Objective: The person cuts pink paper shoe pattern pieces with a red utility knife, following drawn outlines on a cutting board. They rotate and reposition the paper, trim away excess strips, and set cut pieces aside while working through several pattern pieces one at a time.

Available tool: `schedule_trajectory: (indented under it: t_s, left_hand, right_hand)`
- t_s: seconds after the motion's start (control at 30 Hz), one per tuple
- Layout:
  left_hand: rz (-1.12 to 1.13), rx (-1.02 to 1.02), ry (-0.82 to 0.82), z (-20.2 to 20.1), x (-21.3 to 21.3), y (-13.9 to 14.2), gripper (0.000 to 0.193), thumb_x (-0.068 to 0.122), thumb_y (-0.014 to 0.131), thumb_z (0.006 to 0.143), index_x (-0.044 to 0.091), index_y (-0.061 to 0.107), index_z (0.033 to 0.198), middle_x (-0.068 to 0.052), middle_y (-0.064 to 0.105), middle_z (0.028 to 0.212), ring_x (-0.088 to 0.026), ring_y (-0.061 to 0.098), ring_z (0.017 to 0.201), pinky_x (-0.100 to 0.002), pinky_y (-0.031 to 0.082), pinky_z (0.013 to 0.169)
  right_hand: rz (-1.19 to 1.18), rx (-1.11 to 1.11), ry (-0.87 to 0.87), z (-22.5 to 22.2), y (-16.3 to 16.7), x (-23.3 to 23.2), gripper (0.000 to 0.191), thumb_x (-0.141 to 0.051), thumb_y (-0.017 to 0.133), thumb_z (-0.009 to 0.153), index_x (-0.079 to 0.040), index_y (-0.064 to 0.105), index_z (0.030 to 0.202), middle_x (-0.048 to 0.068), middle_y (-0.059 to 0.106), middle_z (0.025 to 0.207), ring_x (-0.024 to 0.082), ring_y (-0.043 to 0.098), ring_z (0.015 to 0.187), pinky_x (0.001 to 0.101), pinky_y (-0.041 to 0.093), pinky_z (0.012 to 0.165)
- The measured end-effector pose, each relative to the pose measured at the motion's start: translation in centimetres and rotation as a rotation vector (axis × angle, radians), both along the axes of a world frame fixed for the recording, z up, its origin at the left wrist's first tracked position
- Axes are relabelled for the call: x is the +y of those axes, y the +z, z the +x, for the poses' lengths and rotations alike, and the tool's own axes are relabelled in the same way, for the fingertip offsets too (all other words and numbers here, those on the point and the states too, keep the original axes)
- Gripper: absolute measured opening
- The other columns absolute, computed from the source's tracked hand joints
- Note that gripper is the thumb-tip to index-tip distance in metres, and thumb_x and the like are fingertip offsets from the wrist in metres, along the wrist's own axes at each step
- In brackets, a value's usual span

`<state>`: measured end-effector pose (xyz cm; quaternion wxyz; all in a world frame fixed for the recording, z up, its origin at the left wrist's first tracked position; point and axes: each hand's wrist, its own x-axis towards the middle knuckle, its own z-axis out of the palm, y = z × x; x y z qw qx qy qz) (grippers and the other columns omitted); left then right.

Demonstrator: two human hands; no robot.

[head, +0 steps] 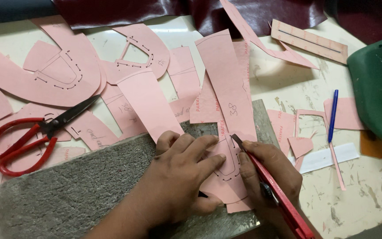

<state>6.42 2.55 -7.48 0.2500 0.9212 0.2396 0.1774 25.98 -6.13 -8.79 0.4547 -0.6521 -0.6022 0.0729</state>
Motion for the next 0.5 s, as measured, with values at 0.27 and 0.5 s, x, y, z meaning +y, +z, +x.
schedule_trajectory:
  t_s: [0.27, 0.5]
  left_hand:
    - [0.018, 0.026, 0.014, 0.3, -0.5, -0.4, 0.078, 0.057, 0.081, 0.067, 0.010, 0.067, 0.127, -0.014, 0.054, 0.141, -0.028, 0.048, 0.124, -0.047, 0.021, 0.109]
    - [0.075, 0.019, 0.063, 0.2, -1.3, -0.2, 0.078, 0.055, 0.080, 0.066, 0.009, 0.067, 0.128, -0.014, 0.054, 0.142, -0.029, 0.049, 0.121, -0.052, 0.020, 0.111]
  right_hand:
    - [0.045, -0.048, 0.039, 0.0, 0.0, 0.1, 0.017, 0.000, 0.070, 0.093, 0.005, 0.067, 0.109, 0.017, 0.072, 0.096, 0.020, 0.074, 0.085, 0.0286, 0.059, 0.074]
    - [0.040, -0.071, 0.033, -0.1, 0.2, -0.1, 0.016, 0.001, 0.070, 0.092, 0.004, 0.067, 0.108, 0.016, 0.072, 0.093, 0.019, 0.074, 0.081, 0.0284, 0.059, 0.070]
